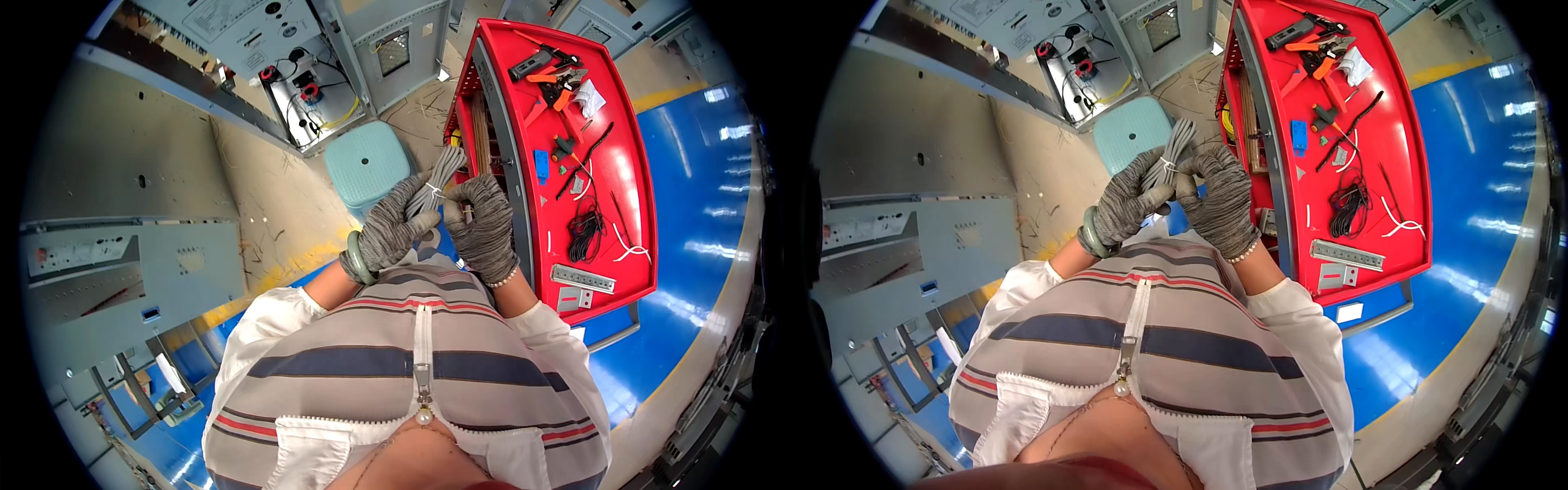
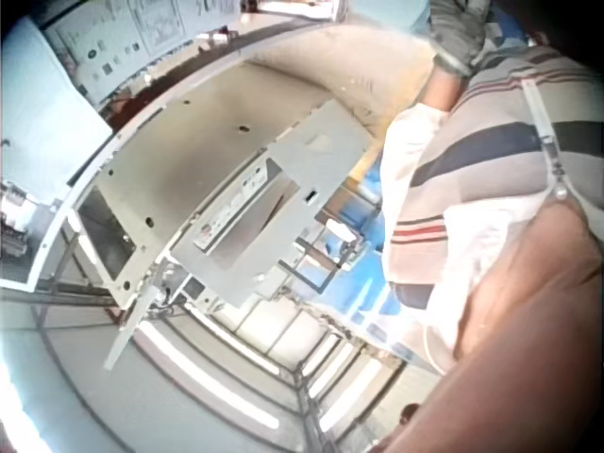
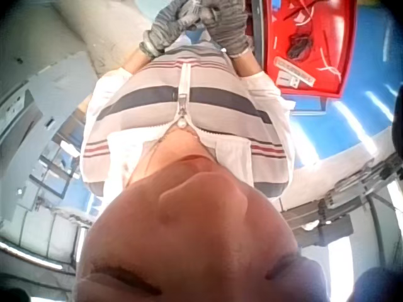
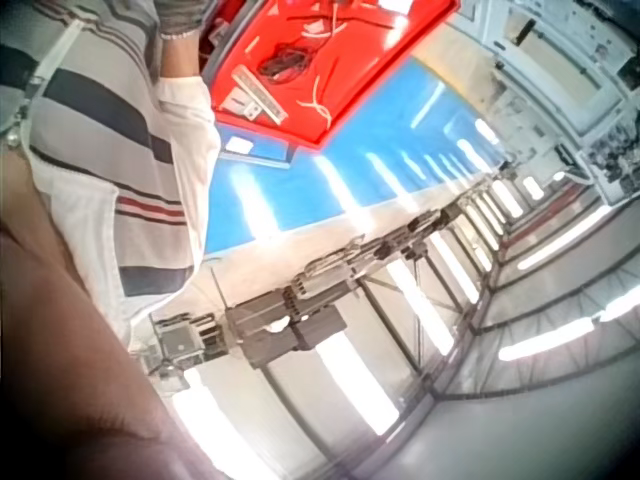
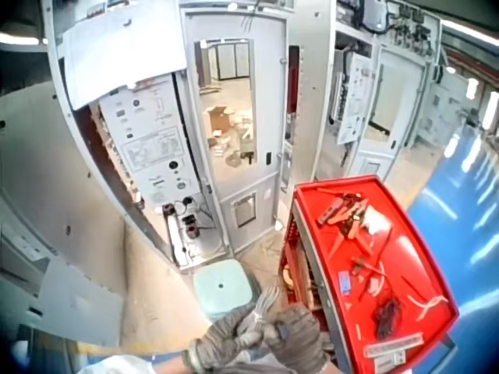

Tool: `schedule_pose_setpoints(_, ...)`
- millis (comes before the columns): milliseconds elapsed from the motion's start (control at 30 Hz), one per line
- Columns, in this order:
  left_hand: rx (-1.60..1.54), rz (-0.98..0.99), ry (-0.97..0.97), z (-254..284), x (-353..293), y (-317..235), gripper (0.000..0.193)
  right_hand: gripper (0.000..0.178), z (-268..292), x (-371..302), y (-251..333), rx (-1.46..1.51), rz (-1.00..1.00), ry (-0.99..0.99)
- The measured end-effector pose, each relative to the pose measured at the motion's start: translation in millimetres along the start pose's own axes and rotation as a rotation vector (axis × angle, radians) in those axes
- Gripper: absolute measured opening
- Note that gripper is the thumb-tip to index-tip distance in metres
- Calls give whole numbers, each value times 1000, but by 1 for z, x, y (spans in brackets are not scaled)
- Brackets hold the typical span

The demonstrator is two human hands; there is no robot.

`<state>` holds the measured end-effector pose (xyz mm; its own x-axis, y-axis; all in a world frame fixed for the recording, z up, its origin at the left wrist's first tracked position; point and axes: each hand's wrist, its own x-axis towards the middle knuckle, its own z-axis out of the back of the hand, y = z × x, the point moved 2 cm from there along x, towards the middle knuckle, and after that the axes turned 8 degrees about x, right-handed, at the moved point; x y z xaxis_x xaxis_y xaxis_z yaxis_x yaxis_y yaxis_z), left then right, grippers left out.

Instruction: The person organizes a bundle of grey wires, then uses a screwdriver to tighten connections on terminal blocks inside an open electrical cabinet. They handle multiple wires and tools from a red tray while working on the cabinet's internal wiring.

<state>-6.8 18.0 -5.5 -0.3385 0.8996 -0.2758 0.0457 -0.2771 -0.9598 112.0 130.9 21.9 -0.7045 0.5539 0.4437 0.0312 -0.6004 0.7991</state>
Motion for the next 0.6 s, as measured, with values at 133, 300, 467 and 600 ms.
schedule_pose_setpoints(133, 426, -334, -284, -9, 22, -27, 55, 10, 3, 8, -12, 212, -123, 5)
schedule_pose_setpoints(300, 469, -304, -248, -17, 45, -36, 56, 18, 24, 25, -24, 254, -187, -65)
schedule_pose_setpoints(467, 780, -457, -148, -25, 50, -46, 69, 20, 29, 24, -33, -52, 83, -42)
schedule_pose_setpoints(600, 829, -452, -107, -23, 50, -44, 67, 12, 30, 23, -32, -178, 113, -115)
